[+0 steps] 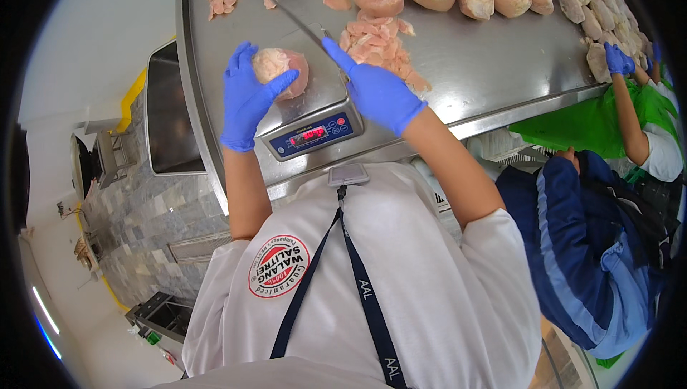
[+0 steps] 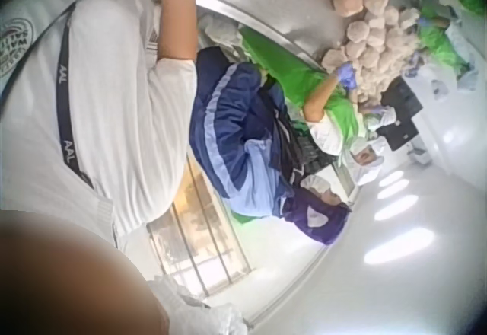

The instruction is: The person trims fat and connective tissue from raw meat pieces using a knife on a digital scale. They repeatedly weigh each piece, trim it, and place the trimmed portions aside while coworkers handle other items nearby.

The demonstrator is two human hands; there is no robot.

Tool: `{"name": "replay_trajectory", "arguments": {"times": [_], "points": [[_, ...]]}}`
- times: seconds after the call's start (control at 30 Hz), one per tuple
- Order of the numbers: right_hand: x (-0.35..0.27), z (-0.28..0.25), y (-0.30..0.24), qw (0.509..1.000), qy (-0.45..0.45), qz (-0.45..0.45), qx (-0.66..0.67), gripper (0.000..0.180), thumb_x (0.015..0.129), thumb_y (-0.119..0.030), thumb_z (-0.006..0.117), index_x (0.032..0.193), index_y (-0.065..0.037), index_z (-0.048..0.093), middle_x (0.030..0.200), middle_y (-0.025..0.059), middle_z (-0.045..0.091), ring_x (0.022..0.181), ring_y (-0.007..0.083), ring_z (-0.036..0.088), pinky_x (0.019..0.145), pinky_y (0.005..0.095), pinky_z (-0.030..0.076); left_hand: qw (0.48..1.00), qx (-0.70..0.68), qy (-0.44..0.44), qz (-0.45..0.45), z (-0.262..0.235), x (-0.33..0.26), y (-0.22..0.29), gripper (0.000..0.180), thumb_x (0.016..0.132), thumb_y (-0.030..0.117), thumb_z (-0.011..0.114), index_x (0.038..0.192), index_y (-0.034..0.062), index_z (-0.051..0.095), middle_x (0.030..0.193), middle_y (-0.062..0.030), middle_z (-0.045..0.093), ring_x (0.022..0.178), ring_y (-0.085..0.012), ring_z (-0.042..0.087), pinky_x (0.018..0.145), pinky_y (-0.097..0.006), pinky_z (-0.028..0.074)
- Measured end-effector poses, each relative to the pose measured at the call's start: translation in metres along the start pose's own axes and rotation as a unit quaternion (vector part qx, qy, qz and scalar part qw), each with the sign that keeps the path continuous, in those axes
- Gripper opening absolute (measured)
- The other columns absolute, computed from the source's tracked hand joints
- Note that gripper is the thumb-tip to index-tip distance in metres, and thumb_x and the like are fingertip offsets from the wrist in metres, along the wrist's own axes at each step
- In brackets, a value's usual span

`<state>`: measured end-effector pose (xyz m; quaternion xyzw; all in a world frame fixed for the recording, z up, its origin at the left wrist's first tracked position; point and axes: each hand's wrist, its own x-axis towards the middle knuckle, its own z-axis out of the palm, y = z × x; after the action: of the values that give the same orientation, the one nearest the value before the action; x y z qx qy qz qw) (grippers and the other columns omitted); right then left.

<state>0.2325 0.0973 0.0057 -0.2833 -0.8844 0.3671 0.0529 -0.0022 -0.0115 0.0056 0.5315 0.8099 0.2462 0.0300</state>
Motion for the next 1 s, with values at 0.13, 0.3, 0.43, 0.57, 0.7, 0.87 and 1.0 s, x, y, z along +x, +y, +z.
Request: {"name": "replay_trajectory", "arguments": {"times": [0.13,0.3,0.43,0.57,0.7,0.87,1.0], "points": [[-0.027,0.03,-0.012,0.993,0.076,-0.085,-0.038,0.087,0.089,0.0,0.055,0.163,-0.019,0.015,0.085,0.0241,0.063,0.066,0.036,0.064,0.062,0.0461,0.051,0.999,-0.028,0.025,-0.002,0.009,0.004,0.006,0.074,0.076,0.048,0.081,0.13,0.0036,0.059,0.127,-0.0168,0.063,0.122,-0.0372,0.052,0.106,-0.046,0.04],[-0.002,0.056,-0.015,0.999,0.035,-0.019,-0.034,0.089,0.088,0.003,0.055,0.163,-0.018,0.013,0.086,0.0253,0.061,0.068,0.0352,0.063,0.061,0.0452,0.05,0.998,-0.019,0.042,-0.033,0.012,0.0,0.02,0.065,0.077,0.046,0.08,0.125,0.0045,0.064,0.123,-0.0155,0.066,0.12,-0.0362,0.053,0.105,-0.045,0.042],[0.046,0.039,-0.012,0.995,-0.046,0.028,0.083,0.087,0.089,0.003,0.052,0.163,-0.017,0.011,0.103,0.0269,0.066,0.084,0.0371,0.067,0.073,0.0446,0.053,0.999,-0.015,0.036,-0.038,0.009,0.001,0.025,0.062,0.077,0.044,0.079,0.124,0.0057,0.065,0.124,-0.0153,0.066,0.119,-0.036,0.053,0.105,-0.044,0.042],[0.076,0.049,0.01,0.99,-0.054,0.012,0.129,0.083,0.092,0.001,0.049,0.163,-0.018,0.011,0.117,0.0284,0.067,0.097,0.0409,0.069,0.087,0.0436,0.053,0.997,-0.022,0.066,-0.016,0.016,0.005,0.018,0.064,0.075,0.049,0.079,0.12,0.0055,0.066,0.12,-0.0146,0.066,0.115,-0.0361,0.056,0.098,-0.048,0.047],[0.078,0.048,0.002,0.99,-0.053,0.028,0.127,0.081,0.093,0.0,0.048,0.163,-0.019,0.011,0.118,0.03,0.066,0.099,0.0412,0.068,0.09,0.0435,0.052,0.996,0.006,0.08,-0.03,0.018,0.008,0.014,0.063,0.082,0.051,0.075,0.124,0.0051,0.066,0.124,-0.0161,0.065,0.116,-0.037,0.057,0.1,-0.048,0.045],[0.044,0.028,-0.01,0.991,-0.033,0.052,0.121,0.082,0.092,0.0,0.05,0.163,-0.021,0.014,0.106,0.0298,0.067,0.09,0.0406,0.068,0.085,0.0451,0.052,0.981,0.135,0.009,-0.139,0.001,0.007,0.035,0.061,0.09,0.053,0.067,0.126,0.0044,0.066,0.124,-0.0186,0.066,0.111,-0.0384,0.062,0.098,-0.048,0.047],[0.007,0.016,-0.021,0.998,-0.005,-0.008,0.067,0.083,0.091,0.0,0.052,0.163,-0.021,0.016,0.091,0.0281,0.064,0.078,0.0394,0.065,0.079,0.0461,0.052,0.991,0.063,0.062,-0.097,0.013,0.005,0.025,0.059,0.089,0.055,0.067,0.122,0.0059,0.068,0.122,-0.0151,0.068,0.108,-0.0354,0.064,0.093,-0.047,0.049]]}}
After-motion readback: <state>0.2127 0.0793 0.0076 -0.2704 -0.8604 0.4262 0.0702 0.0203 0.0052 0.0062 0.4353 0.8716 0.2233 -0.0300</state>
